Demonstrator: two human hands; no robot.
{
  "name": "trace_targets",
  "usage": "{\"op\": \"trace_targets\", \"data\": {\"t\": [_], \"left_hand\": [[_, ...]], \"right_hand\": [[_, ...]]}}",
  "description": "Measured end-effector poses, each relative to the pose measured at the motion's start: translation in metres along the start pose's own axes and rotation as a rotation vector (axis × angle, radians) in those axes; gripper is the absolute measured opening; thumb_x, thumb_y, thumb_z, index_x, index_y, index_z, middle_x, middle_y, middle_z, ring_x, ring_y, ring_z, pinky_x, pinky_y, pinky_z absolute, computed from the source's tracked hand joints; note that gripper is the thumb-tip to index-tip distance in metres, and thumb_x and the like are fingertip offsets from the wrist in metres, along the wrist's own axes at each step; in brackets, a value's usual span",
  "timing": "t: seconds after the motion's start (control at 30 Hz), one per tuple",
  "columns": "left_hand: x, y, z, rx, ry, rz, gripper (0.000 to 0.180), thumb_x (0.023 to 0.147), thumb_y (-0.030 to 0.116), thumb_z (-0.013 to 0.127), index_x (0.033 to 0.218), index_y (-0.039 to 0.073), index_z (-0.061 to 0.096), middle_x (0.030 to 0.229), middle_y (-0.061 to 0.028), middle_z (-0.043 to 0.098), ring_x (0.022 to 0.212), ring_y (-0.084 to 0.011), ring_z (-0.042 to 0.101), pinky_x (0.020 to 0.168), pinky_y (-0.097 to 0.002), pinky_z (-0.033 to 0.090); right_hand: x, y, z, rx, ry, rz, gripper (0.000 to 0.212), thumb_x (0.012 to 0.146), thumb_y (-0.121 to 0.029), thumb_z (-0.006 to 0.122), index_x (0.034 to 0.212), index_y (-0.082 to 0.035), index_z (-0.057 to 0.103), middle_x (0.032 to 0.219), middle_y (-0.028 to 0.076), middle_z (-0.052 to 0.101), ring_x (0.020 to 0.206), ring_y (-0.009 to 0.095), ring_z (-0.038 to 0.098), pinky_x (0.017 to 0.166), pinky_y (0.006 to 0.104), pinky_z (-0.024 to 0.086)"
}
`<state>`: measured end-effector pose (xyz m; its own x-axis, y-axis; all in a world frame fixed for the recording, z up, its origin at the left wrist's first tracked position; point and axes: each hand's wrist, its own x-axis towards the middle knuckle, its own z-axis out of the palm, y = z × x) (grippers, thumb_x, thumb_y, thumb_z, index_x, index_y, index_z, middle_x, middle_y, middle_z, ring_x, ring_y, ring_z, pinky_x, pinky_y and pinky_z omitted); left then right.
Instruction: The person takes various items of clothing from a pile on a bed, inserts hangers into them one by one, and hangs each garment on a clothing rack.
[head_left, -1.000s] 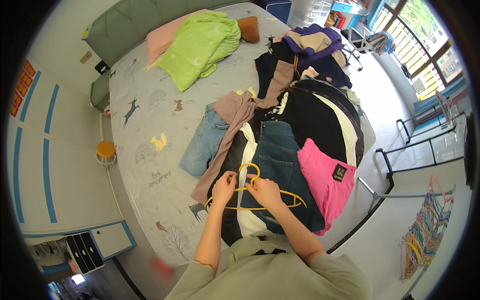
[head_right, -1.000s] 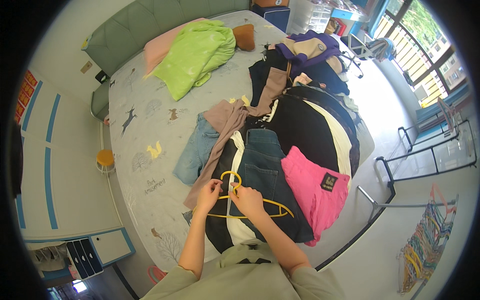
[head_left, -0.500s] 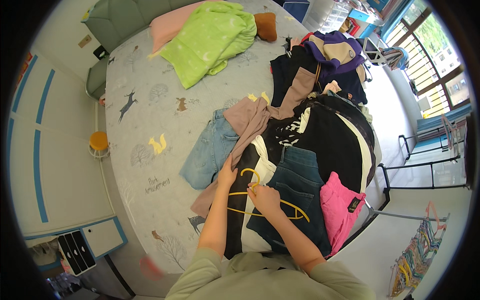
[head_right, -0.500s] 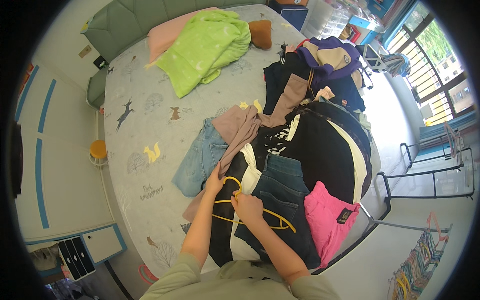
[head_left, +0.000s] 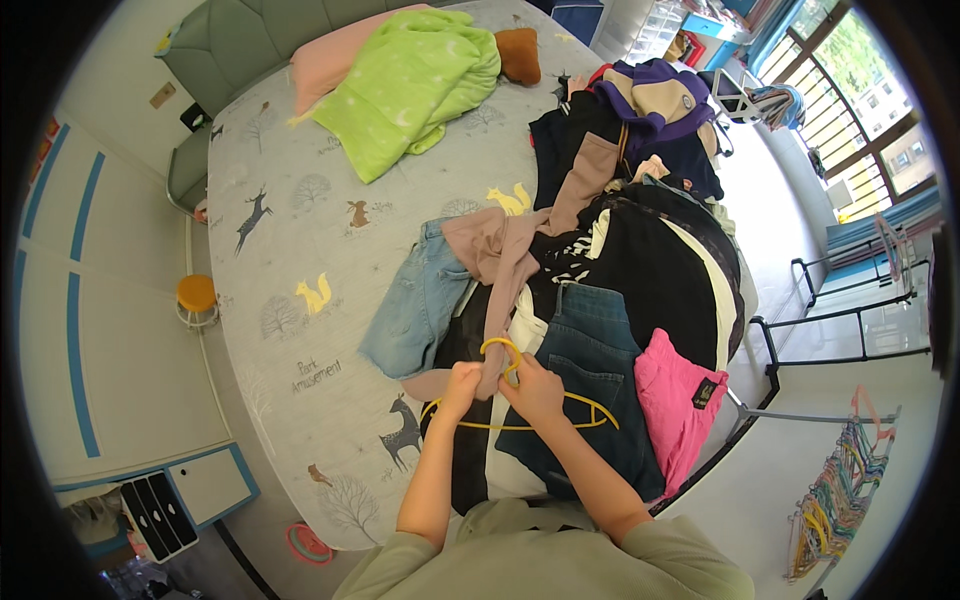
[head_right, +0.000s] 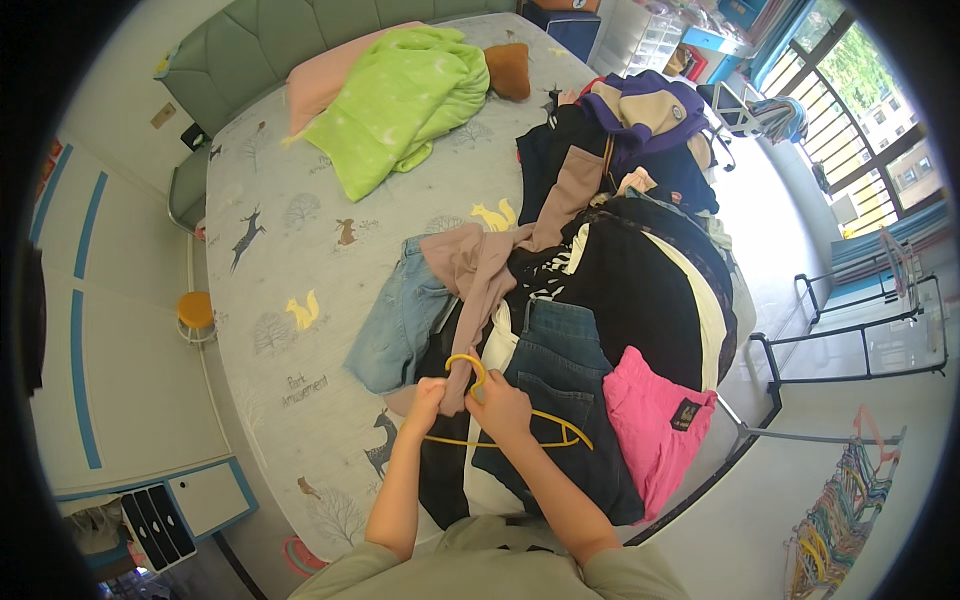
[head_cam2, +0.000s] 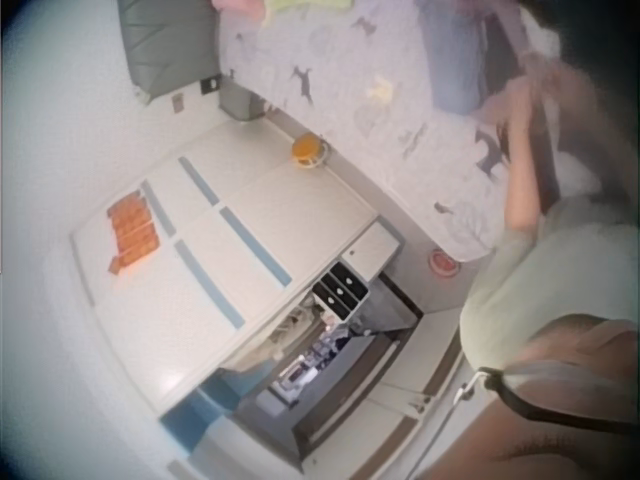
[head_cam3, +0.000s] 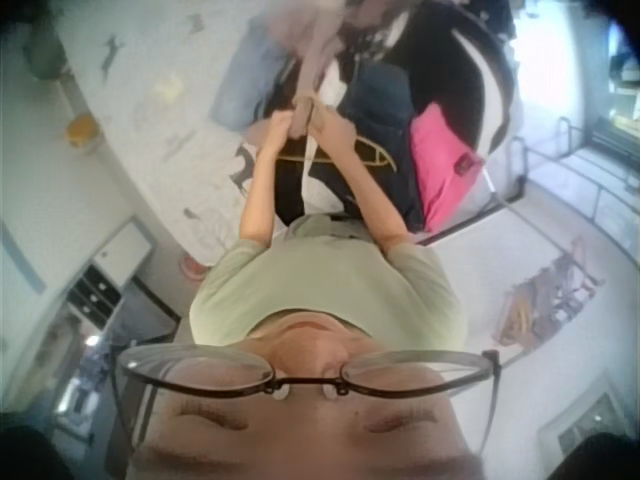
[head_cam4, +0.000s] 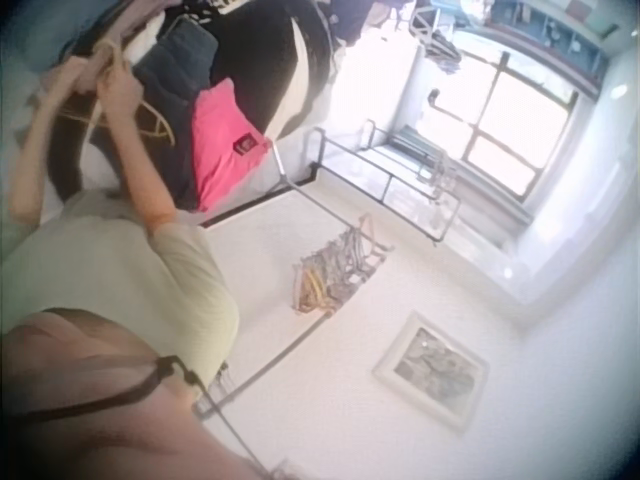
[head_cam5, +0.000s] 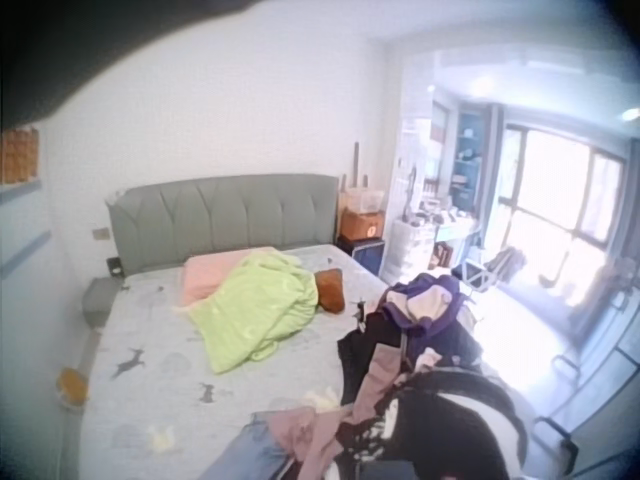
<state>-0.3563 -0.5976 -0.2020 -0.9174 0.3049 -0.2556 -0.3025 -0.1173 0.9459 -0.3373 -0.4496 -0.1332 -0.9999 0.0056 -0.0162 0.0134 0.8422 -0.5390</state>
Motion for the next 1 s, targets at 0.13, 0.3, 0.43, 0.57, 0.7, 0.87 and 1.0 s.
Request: {"op": "trace_targets", "data": {"t": [0.13,0.3,0.43,0.57,0.7,0.87,1.0], "left_hand": [[-0.053,0.040,0.005,-0.026,-0.277,-0.090,0.023,0.075,0.008,0.044,0.054,0.006,0.034,0.053,0.0079,0.029,0.048,-0.0039,0.028,0.042,-0.0247,0.023],[-0.082,0.051,-0.005,-0.022,-0.305,-0.198,0.020,0.076,0.010,0.046,0.057,0.007,0.044,0.054,0.0065,0.039,0.047,-0.0023,0.033,0.042,-0.0198,0.024],[-0.079,0.033,-0.019,-0.207,0.047,-0.278,0.024,0.085,0.028,0.052,0.091,0.006,0.059,0.074,-0.0041,0.059,0.061,-0.0089,0.052,0.055,-0.0192,0.040],[-0.071,0.042,0.003,-0.408,0.177,-0.431,0.042,0.086,0.034,0.056,0.112,0.001,0.055,0.090,-0.0123,0.062,0.079,-0.0201,0.059,0.077,-0.0275,0.048],[-0.073,0.034,0.019,-0.656,0.098,-0.435,0.035,0.080,0.019,0.060,0.106,-0.004,0.054,0.086,-0.0125,0.062,0.077,-0.0228,0.061,0.072,-0.0305,0.052],[-0.087,0.009,-0.022,-0.436,0.309,-0.131,0.037,0.066,-0.003,0.051,0.103,-0.005,0.052,0.086,-0.0121,0.060,0.076,-0.0241,0.061,0.060,-0.0334,0.054],[-0.133,0.086,-0.029,-0.548,0.420,0.221,0.052,0.061,-0.010,0.046,0.111,-0.001,0.048,0.100,-0.0131,0.057,0.079,-0.0229,0.060,0.062,-0.0313,0.054]], "right_hand": [[-0.022,-0.008,-0.005,0.084,-0.045,-0.079,0.055,0.068,-0.017,0.066,0.122,-0.020,0.054,0.091,0.005,0.064,0.063,0.028,0.062,0.053,0.0344,0.049],[-0.055,-0.005,0.001,0.135,0.038,-0.189,0.043,0.064,-0.011,0.065,0.106,-0.018,0.061,0.080,0.005,0.062,0.061,0.028,0.061,0.051,0.0345,0.048],[-0.076,-0.016,-0.014,0.209,0.087,-0.319,0.038,0.061,-0.010,0.065,0.098,-0.017,0.062,0.072,0.002,0.059,0.056,0.025,0.059,0.049,0.0330,0.047],[-0.105,-0.034,-0.027,0.270,0.027,-0.487,0.036,0.060,-0.010,0.066,0.095,-0.018,0.061,0.071,0.000,0.057,0.054,0.023,0.058,0.047,0.0304,0.045],[-0.138,-0.044,-0.033,0.269,-0.106,-0.578,0.037,0.060,-0.013,0.066,0.096,-0.019,0.061,0.074,-0.001,0.057,0.053,0.022,0.057,0.046,0.0299,0.044],[-0.166,-0.047,-0.045,0.271,-0.137,-0.571,0.037,0.065,-0.015,0.065,0.102,-0.018,0.059,0.078,-0.001,0.060,0.055,0.021,0.059,0.047,0.0307,0.045],[-0.174,-0.040,-0.067,0.231,-0.046,-0.493,0.041,0.068,-0.015,0.065,0.108,-0.020,0.058,0.082,0.000,0.063,0.059,0.019,0.062,0.049,0.0295,0.048]]}}
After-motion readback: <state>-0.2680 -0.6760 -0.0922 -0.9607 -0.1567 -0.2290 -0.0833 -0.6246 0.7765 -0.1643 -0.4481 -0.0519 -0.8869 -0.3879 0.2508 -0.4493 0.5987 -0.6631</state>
